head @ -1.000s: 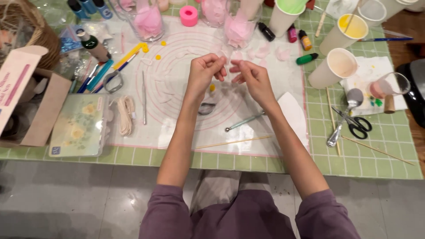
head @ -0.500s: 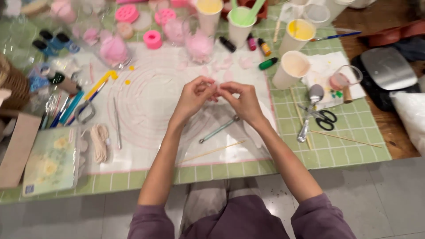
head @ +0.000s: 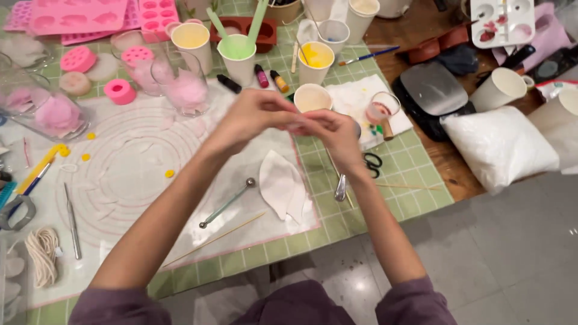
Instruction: Shaping wax petals and assembling a flower core for candle making.
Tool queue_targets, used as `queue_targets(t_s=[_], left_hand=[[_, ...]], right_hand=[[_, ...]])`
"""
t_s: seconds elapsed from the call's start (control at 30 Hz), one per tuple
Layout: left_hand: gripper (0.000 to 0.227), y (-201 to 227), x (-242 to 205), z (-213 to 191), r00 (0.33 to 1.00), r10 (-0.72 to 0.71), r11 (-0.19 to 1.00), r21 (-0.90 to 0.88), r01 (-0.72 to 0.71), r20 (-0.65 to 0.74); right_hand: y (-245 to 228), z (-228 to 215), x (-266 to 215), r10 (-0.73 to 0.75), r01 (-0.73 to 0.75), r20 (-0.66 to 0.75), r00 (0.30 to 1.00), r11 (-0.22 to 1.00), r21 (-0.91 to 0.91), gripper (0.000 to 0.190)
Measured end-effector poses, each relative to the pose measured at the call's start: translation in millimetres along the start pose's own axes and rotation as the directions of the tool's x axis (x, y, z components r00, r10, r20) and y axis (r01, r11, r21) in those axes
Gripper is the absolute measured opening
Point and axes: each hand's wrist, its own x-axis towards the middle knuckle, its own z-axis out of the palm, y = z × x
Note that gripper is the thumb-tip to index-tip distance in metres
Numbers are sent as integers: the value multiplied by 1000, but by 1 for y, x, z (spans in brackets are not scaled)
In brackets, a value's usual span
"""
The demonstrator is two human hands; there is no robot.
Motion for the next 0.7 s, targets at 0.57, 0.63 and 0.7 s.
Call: queue_targets(t_s=[0.57,0.63,0.7], left_hand=[[17,-15,248,160,974,26,996,-85,-7,227],[15,-13,272,164,969,65,996,37,-76,238],[15,-11,301,157,969,71,988,120,-102,236]], right_hand=[[-7,-217,12,-147,268,-473,869,943,200,22],[-6,-229,22,-187,287,-484,855,948,140,24],[-7,-236,26,-153,221,-520,840,973,71,29]])
